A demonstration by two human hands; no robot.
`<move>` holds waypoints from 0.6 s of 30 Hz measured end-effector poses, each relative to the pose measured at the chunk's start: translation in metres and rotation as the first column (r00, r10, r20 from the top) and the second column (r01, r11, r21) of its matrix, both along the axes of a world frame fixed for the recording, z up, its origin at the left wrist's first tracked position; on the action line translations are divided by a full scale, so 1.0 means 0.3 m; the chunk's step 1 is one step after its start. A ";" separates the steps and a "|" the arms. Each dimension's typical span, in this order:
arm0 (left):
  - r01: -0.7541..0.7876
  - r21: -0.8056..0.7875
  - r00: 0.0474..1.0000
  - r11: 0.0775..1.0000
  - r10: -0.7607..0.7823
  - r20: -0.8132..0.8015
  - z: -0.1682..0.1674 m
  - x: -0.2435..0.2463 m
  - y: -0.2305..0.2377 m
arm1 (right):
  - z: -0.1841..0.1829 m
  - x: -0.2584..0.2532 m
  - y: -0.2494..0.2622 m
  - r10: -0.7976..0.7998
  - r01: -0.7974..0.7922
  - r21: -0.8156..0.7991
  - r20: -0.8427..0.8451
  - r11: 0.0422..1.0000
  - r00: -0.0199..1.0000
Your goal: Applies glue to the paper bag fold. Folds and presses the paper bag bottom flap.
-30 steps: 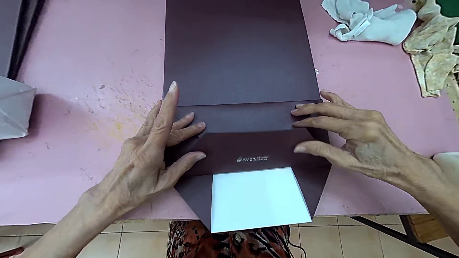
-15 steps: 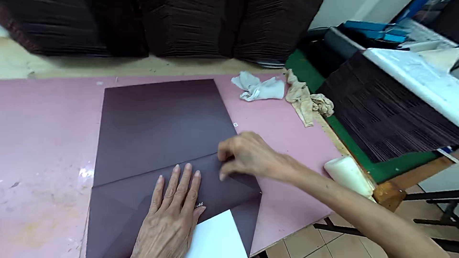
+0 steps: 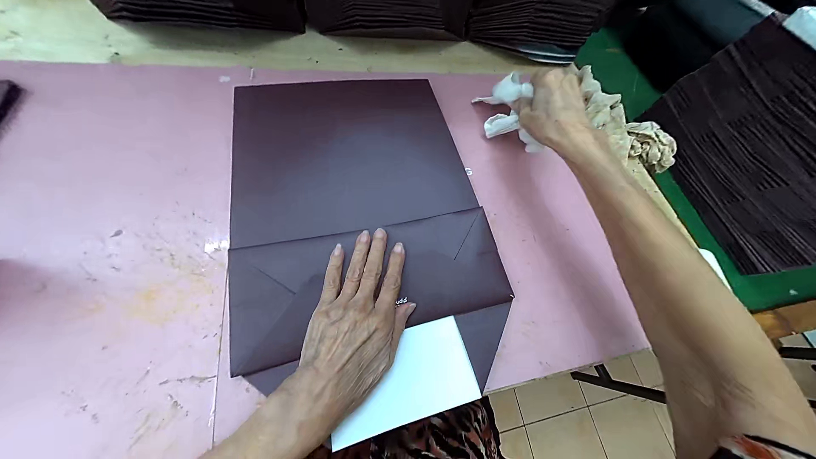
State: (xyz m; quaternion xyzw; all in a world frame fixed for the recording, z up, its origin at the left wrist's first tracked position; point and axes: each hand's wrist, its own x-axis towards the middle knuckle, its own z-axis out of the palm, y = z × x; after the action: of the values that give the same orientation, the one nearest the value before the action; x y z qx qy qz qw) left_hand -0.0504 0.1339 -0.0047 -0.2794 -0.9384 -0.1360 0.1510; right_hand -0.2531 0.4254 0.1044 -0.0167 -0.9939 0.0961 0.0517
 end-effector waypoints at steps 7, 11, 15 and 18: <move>0.008 -0.004 1.000 1.000 -0.008 0.010 0.008 0.006 -0.005 | -0.204 0.599 -0.364 0.505 -0.485 0.151 -0.354 0.861 0.787; 0.023 -0.024 0.999 0.999 -0.021 0.046 0.018 0.002 -0.023 | -0.261 0.649 -0.286 0.521 -0.488 0.184 -0.343 0.853 0.782; 0.033 -0.042 0.997 0.999 -0.029 0.074 0.022 0.000 -0.028 | -0.228 0.732 -0.118 0.463 -0.430 0.181 -0.229 0.884 0.856; 0.036 -0.042 0.996 0.998 -0.032 0.082 0.025 -0.003 -0.024 | -0.161 0.750 0.006 0.347 -0.352 -0.016 -0.125 0.936 0.929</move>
State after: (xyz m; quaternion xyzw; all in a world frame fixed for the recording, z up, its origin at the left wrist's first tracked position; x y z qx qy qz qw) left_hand -0.0514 0.1267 0.0027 -0.2928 -0.9416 -0.1293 0.1042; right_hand -0.0280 0.4272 0.0559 0.1652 -0.9741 0.1234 0.0931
